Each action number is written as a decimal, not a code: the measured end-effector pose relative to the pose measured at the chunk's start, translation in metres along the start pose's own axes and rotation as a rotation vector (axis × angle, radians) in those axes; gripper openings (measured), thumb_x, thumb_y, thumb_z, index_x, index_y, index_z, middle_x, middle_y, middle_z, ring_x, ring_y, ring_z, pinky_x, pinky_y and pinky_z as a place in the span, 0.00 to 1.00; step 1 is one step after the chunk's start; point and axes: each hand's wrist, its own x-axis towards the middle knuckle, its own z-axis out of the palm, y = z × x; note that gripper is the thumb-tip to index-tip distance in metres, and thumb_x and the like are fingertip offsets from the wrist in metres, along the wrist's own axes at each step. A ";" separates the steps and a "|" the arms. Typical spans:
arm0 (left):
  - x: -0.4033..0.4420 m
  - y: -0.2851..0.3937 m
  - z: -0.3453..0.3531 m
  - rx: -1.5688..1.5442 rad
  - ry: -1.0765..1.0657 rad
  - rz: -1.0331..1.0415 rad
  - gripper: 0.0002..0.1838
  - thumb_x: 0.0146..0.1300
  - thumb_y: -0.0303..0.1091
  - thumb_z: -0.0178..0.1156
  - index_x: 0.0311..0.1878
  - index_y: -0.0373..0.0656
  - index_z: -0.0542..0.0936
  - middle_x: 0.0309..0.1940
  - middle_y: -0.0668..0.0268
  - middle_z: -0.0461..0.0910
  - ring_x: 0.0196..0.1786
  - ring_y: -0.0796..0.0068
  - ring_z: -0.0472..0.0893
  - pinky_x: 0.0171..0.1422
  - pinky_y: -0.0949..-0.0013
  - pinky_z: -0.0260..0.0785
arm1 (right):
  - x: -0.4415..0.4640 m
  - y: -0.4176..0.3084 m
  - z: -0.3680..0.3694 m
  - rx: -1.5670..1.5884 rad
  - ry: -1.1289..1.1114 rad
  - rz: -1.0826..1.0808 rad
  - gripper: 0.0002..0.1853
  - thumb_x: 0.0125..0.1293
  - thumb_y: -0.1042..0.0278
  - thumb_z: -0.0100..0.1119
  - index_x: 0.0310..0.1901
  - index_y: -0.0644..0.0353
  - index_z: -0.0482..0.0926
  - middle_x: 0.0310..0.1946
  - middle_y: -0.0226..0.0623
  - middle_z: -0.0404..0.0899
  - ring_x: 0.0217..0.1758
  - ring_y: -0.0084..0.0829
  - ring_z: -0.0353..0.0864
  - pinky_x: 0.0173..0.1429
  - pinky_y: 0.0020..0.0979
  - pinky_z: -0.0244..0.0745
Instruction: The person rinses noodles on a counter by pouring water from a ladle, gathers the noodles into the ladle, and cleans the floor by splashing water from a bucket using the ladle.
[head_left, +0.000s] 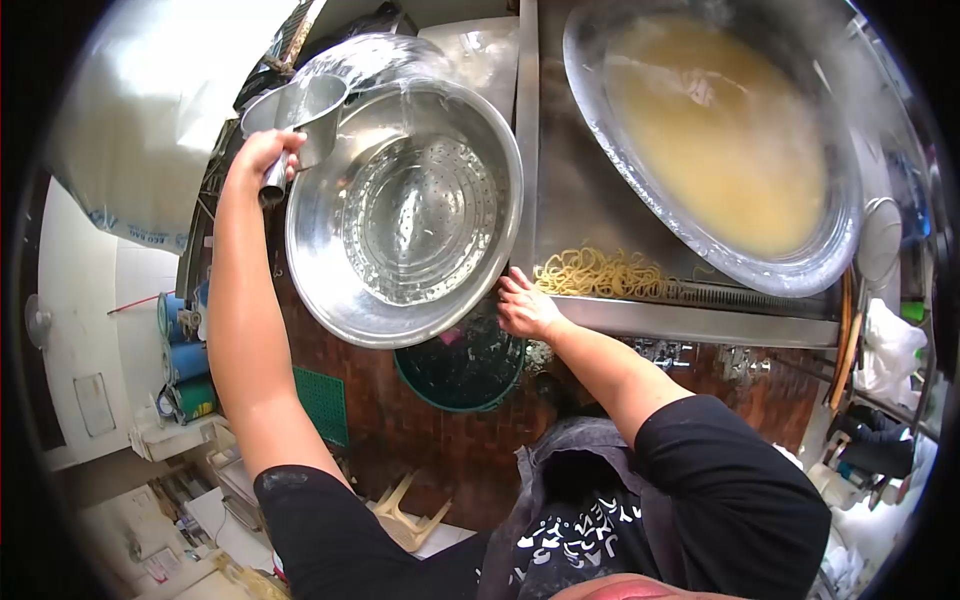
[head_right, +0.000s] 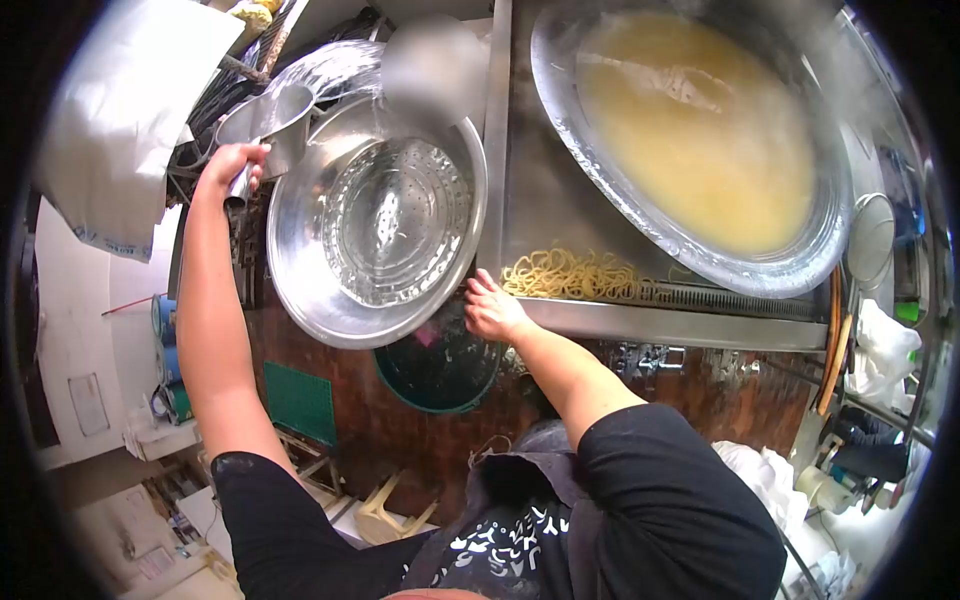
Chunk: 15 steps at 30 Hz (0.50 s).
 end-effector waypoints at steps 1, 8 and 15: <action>0.009 0.009 0.004 0.020 0.020 -0.007 0.06 0.63 0.28 0.65 0.32 0.37 0.78 0.20 0.67 0.75 0.17 0.78 0.73 0.19 0.69 0.71 | -0.002 0.000 0.002 0.006 0.002 -0.006 0.14 0.58 0.56 0.62 0.33 0.60 0.86 0.45 0.42 0.83 0.69 0.48 0.71 0.84 0.55 0.47; 0.030 0.073 0.023 0.174 0.052 0.024 0.06 0.62 0.26 0.60 0.30 0.36 0.77 0.19 0.65 0.75 0.17 0.77 0.74 0.20 0.67 0.73 | -0.001 0.002 0.006 0.000 -0.028 0.013 0.15 0.60 0.56 0.61 0.33 0.60 0.86 0.44 0.43 0.83 0.68 0.48 0.72 0.84 0.55 0.46; 0.058 0.105 0.047 0.441 0.118 0.067 0.04 0.59 0.25 0.61 0.35 0.36 0.81 0.21 0.63 0.77 0.18 0.72 0.76 0.23 0.65 0.72 | 0.001 0.001 -0.001 -0.011 -0.085 0.027 0.16 0.61 0.55 0.60 0.35 0.60 0.86 0.47 0.44 0.84 0.70 0.48 0.70 0.84 0.55 0.44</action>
